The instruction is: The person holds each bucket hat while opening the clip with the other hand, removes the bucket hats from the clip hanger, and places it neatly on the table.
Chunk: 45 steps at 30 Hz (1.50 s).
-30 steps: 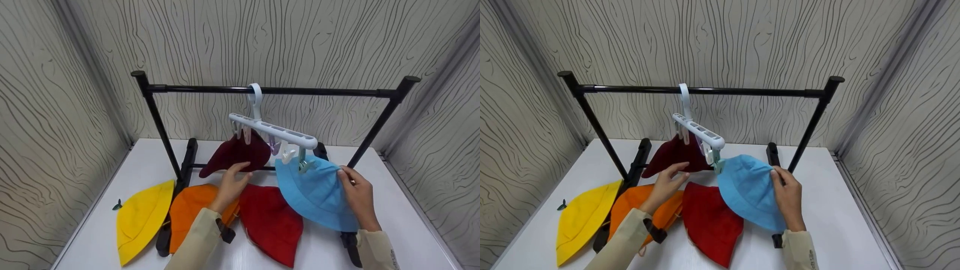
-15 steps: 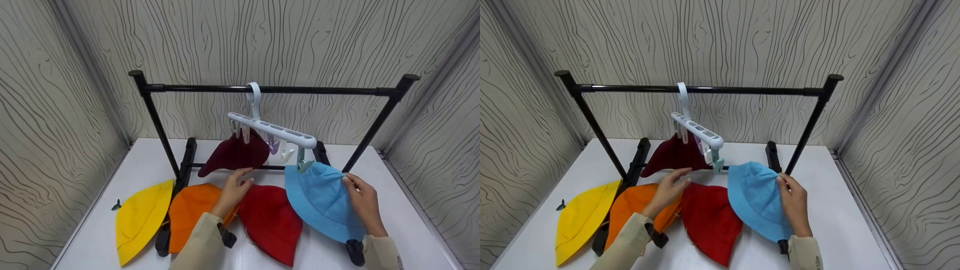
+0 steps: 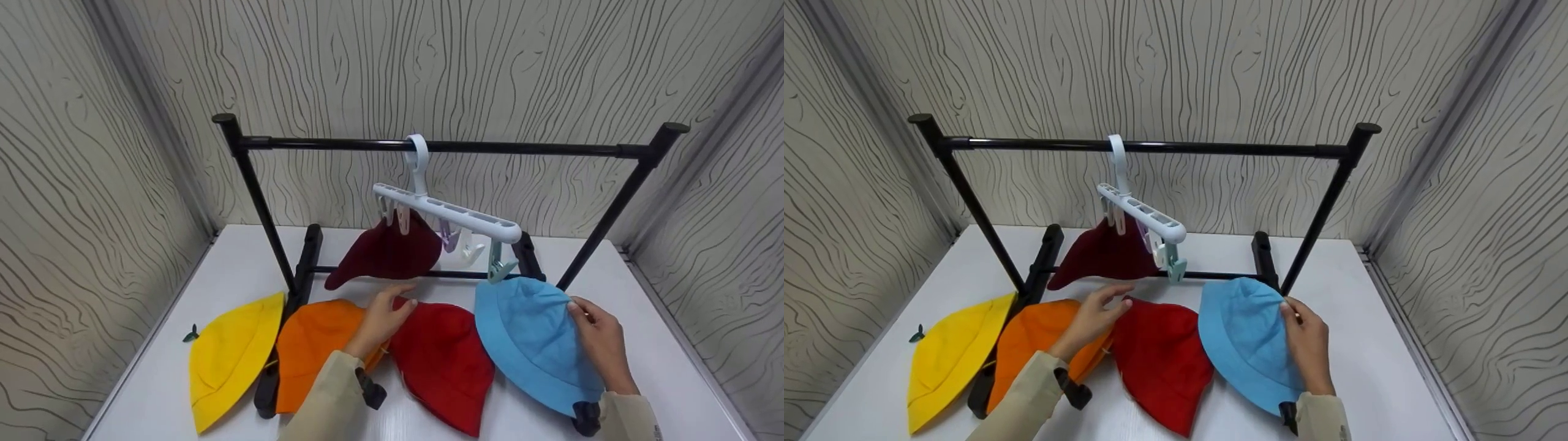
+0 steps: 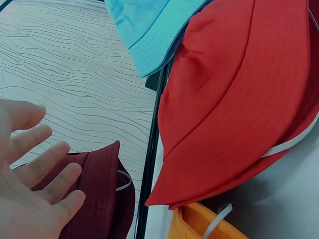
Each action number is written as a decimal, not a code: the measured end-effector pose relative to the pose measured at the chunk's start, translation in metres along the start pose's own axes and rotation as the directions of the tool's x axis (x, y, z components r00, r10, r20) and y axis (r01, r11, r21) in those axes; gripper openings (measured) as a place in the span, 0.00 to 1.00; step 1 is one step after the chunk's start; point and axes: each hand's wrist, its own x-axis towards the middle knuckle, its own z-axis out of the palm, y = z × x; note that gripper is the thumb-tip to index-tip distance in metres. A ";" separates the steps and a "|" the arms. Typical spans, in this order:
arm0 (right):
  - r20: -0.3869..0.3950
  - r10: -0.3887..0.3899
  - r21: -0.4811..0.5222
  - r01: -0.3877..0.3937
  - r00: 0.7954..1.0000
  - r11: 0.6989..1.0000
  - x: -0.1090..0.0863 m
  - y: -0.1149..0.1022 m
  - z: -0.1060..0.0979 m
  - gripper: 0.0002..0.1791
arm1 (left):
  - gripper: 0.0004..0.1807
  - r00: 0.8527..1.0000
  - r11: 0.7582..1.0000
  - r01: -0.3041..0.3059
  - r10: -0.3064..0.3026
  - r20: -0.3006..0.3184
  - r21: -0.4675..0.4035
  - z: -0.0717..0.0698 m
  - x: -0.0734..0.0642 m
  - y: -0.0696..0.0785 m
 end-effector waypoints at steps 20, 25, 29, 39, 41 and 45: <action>0.037 0.102 0.028 -0.103 0.994 0.994 0.002 0.045 0.014 0.30 | 0.20 0.999 1.000 -0.011 0.012 0.053 -0.022 0.006 -0.003 -0.016; 0.095 0.132 0.016 -0.134 0.987 0.991 0.003 0.055 0.016 0.31 | 0.19 0.998 0.999 -0.019 0.021 0.056 -0.040 0.006 -0.005 -0.022; 0.158 0.159 0.005 -0.162 0.975 0.987 0.005 0.061 0.017 0.32 | 0.19 0.998 0.999 0.000 0.003 0.060 -0.044 0.006 -0.006 -0.023; 0.230 0.190 -0.009 -0.193 0.954 0.981 0.005 0.072 0.017 0.33 | 0.20 0.996 0.992 0.052 -0.044 0.076 -0.113 0.006 -0.008 -0.027; 0.228 0.191 -0.006 -0.195 0.955 0.981 0.005 0.072 0.018 0.33 | 0.20 0.995 0.989 0.066 -0.055 0.084 -0.135 0.007 -0.008 -0.028; 0.218 0.187 -0.015 -0.189 0.958 0.982 0.004 0.072 0.020 0.32 | 0.20 0.997 0.991 0.039 -0.030 0.073 -0.129 0.007 -0.009 -0.032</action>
